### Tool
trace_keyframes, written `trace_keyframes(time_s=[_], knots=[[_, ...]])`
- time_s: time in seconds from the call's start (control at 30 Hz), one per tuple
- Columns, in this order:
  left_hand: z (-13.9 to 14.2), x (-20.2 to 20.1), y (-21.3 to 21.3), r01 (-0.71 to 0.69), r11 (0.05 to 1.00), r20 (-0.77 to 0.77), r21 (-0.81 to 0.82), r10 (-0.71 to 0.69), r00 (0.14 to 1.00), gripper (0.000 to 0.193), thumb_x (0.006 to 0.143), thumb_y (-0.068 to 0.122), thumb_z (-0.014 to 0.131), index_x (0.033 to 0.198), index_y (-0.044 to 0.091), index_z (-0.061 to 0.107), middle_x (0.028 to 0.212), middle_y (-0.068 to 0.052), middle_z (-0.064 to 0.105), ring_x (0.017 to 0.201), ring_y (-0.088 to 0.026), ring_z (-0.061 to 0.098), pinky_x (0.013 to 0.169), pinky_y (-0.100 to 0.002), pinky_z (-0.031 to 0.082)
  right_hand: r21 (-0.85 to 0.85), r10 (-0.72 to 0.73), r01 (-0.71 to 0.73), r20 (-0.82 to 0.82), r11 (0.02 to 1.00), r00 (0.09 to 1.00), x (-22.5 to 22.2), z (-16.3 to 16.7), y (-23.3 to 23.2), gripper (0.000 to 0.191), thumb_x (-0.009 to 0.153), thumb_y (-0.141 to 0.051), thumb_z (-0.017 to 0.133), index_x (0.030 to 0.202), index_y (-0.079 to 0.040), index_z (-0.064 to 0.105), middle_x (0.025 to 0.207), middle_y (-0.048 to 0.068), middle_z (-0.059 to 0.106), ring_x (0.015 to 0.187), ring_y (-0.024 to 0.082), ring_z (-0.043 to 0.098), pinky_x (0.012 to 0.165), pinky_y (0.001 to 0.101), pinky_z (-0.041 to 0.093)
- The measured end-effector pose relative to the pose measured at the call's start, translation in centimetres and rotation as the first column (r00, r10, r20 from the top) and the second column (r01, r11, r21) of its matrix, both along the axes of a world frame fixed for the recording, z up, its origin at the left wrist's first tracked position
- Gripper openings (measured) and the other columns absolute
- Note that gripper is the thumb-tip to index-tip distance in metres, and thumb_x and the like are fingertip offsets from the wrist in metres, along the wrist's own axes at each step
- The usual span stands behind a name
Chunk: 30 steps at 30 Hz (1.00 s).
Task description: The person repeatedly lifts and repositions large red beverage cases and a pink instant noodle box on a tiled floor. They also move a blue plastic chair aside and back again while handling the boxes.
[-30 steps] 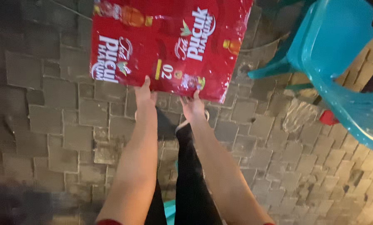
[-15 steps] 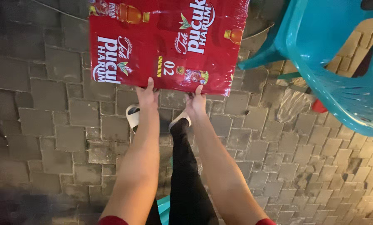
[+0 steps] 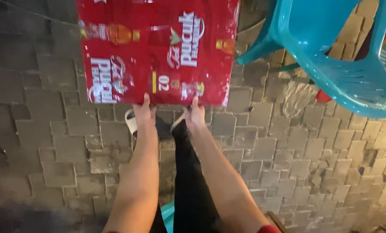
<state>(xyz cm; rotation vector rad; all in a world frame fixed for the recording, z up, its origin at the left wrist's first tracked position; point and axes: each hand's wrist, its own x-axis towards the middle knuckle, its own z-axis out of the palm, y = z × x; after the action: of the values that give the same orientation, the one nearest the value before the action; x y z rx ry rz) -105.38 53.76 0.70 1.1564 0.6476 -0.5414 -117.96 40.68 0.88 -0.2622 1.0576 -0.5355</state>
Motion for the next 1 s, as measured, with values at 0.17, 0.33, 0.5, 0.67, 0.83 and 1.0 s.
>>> trace_keyframes(time_s=[0.17,0.33,0.5,0.67,0.83,1.0], knots=[[0.1,-1.7,2.7,-0.065,0.990,-0.057,-0.127,0.058,0.997,0.069,0.097,0.001,0.064,0.155,0.024,0.033,0.150,-0.008,0.048,0.128,-0.033,0.056,0.099,-0.060,0.052,0.018,0.011,-0.010,-0.035,1.000,0.999,-1.4,0.3,2.4,0.042,0.105,-0.026,0.054,0.144,-0.015,0.042,0.137,0.010,0.057,0.122,0.031,0.058,0.106,0.0571,0.051],[-1.0,-2.1,3.6,-0.075,0.991,-0.081,-0.111,0.067,0.995,0.068,0.096,-0.001,0.063,0.153,0.022,0.034,0.151,-0.009,0.049,0.131,-0.034,0.055,0.100,-0.062,0.052,0.019,-0.003,0.003,-0.014,1.000,1.000,-2.0,-0.2,3.0,0.041,0.105,-0.025,0.053,0.143,-0.012,0.043,0.138,0.013,0.057,0.122,0.033,0.059,0.106,0.0607,0.052],[-1.6,-2.2,3.7,-0.121,0.979,-0.113,-0.164,0.104,0.988,0.067,0.097,-0.002,0.065,0.154,0.020,0.035,0.152,-0.010,0.048,0.133,-0.035,0.055,0.104,-0.065,0.052,0.080,-0.016,0.023,-0.085,0.997,0.996,-2.2,-0.8,2.7,0.042,0.103,-0.024,0.052,0.143,-0.019,0.041,0.139,0.008,0.055,0.124,0.030,0.058,0.107,0.0591,0.051],[-1.4,-2.5,2.7,-0.128,0.985,-0.130,-0.119,0.112,0.985,0.074,0.095,-0.002,0.064,0.154,0.027,0.030,0.150,-0.009,0.048,0.131,-0.035,0.055,0.104,-0.062,0.051,0.146,-0.032,0.049,-0.112,0.988,0.993,-2.5,-1.4,1.8,0.042,0.104,-0.025,0.054,0.143,-0.013,0.043,0.136,0.011,0.057,0.121,0.032,0.059,0.104,0.0577,0.053],[-0.4,-2.9,2.1,-0.122,0.987,-0.155,-0.103,0.105,0.982,0.071,0.094,-0.002,0.063,0.153,0.023,0.033,0.146,-0.012,0.051,0.126,-0.035,0.057,0.102,-0.059,0.053,0.139,0.019,-0.009,-0.070,0.990,0.997,-2.8,-1.0,1.1,0.042,0.105,-0.027,0.054,0.142,-0.009,0.045,0.135,0.012,0.058,0.118,0.031,0.059,0.101,0.0539,0.051],[0.5,-2.0,1.9,-0.045,0.999,-0.226,0.024,0.049,0.973,0.063,0.094,0.001,0.065,0.149,0.017,0.038,0.140,-0.012,0.053,0.120,-0.031,0.058,0.100,-0.051,0.054,0.231,0.034,-0.011,-0.094,0.973,0.995,-2.4,0.3,0.4,0.041,0.103,-0.028,0.056,0.139,-0.010,0.046,0.131,0.011,0.059,0.116,0.030,0.059,0.101,0.0530,0.053]])
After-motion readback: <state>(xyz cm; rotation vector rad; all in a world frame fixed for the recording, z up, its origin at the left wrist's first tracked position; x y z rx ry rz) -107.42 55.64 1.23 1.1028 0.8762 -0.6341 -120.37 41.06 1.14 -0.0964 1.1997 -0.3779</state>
